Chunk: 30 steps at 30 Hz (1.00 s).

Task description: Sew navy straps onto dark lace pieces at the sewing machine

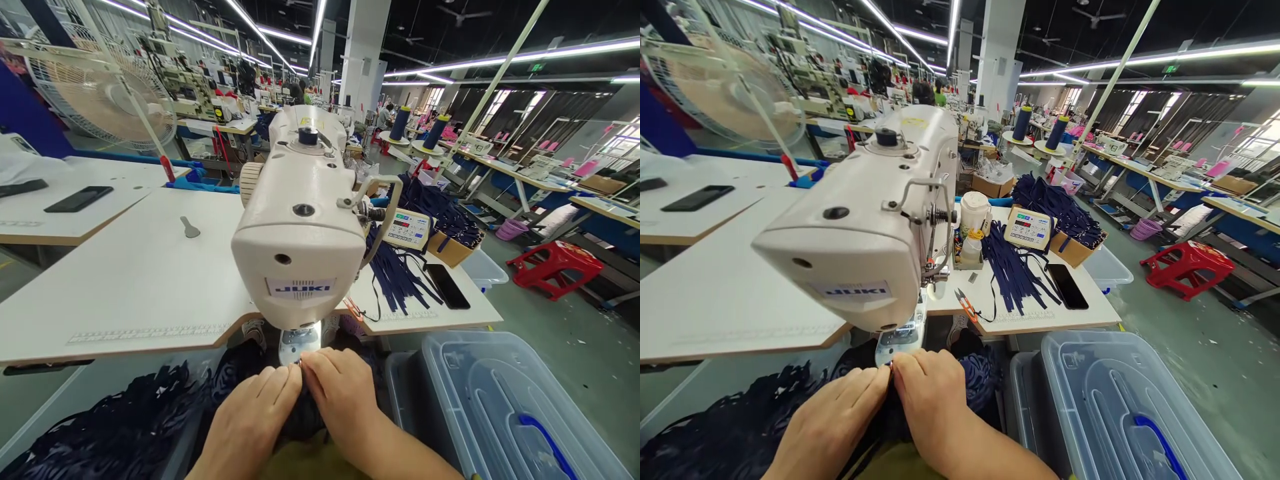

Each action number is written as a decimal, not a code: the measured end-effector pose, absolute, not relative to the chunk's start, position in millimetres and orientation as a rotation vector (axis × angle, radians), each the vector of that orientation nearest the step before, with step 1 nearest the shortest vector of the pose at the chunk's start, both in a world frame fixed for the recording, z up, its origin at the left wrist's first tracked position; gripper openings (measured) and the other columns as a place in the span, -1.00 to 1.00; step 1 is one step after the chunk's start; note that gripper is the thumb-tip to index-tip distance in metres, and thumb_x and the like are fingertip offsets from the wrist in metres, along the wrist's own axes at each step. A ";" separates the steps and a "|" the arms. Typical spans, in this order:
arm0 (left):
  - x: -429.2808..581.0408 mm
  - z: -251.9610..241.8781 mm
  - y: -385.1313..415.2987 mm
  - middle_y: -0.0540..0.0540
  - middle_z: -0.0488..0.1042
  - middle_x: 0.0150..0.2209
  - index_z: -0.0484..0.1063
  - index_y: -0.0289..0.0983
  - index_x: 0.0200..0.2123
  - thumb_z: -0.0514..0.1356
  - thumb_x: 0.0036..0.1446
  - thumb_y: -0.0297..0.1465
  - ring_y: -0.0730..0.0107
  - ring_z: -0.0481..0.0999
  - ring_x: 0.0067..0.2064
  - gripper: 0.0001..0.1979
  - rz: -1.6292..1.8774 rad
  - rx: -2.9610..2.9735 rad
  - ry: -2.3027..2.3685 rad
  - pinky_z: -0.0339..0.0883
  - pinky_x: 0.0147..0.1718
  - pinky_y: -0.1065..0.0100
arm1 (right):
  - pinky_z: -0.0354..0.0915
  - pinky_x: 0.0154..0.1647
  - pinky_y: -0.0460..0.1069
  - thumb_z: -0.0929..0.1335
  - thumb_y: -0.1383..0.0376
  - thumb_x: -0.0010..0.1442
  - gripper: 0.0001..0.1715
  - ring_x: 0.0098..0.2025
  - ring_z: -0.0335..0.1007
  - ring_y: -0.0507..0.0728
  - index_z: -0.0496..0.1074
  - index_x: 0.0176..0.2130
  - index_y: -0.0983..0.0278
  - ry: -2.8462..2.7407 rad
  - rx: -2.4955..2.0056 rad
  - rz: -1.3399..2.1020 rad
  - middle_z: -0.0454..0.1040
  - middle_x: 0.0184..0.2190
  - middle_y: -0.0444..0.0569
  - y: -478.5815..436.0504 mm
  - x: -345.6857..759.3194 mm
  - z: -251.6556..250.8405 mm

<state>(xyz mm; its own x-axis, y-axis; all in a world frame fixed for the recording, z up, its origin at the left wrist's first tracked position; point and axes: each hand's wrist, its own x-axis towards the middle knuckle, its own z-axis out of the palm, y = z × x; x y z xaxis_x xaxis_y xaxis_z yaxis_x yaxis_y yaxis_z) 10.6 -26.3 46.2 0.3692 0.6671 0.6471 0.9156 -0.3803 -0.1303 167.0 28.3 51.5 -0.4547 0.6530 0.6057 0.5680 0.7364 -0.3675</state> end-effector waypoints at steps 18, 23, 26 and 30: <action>11.9 37.7 -27.5 -0.03 0.53 -0.33 0.32 -0.25 -0.11 -0.08 0.27 -0.44 0.44 0.52 -0.34 -0.77 -0.746 -2.139 -1.533 0.38 -0.31 0.42 | 0.33 -0.22 -0.14 0.24 0.29 0.34 -0.76 -0.24 0.51 0.01 0.45 -0.08 0.15 -2.258 -0.841 0.681 0.57 -0.21 -0.14 34.1 191.8 61.4; 11.1 36.9 -28.1 -0.09 0.54 -0.30 0.33 -0.32 -0.11 -0.14 0.26 -0.50 0.37 0.53 -0.29 -0.71 -0.672 -2.132 -1.407 0.39 -0.28 0.36 | 0.28 -0.30 -0.11 0.22 0.28 0.35 -0.79 -0.30 0.50 0.01 0.42 -0.13 0.17 -2.344 -0.811 0.483 0.58 -0.28 -0.15 34.1 192.0 65.2; 12.6 38.4 -28.0 -0.09 0.53 -0.32 0.34 -0.34 -0.12 -0.15 0.26 -0.52 0.38 0.52 -0.31 -0.70 -0.657 -2.137 -1.393 0.37 -0.27 0.34 | 0.22 -0.37 -0.08 0.22 0.29 0.34 -0.81 -0.33 0.51 0.01 0.42 -0.20 0.18 -2.414 -0.799 0.351 0.58 -0.32 -0.17 33.7 192.4 67.9; 18.0 42.3 -25.2 -0.10 0.50 -0.33 0.33 -0.34 -0.13 -0.14 0.29 -0.49 0.40 0.52 -0.33 -0.73 -0.690 -2.163 -1.413 0.36 -0.29 0.36 | 0.20 -0.41 -0.09 0.26 0.35 0.26 -0.85 -0.41 0.47 0.00 0.41 -0.29 0.18 -2.387 -0.800 0.282 0.56 -0.40 -0.18 35.2 191.1 65.4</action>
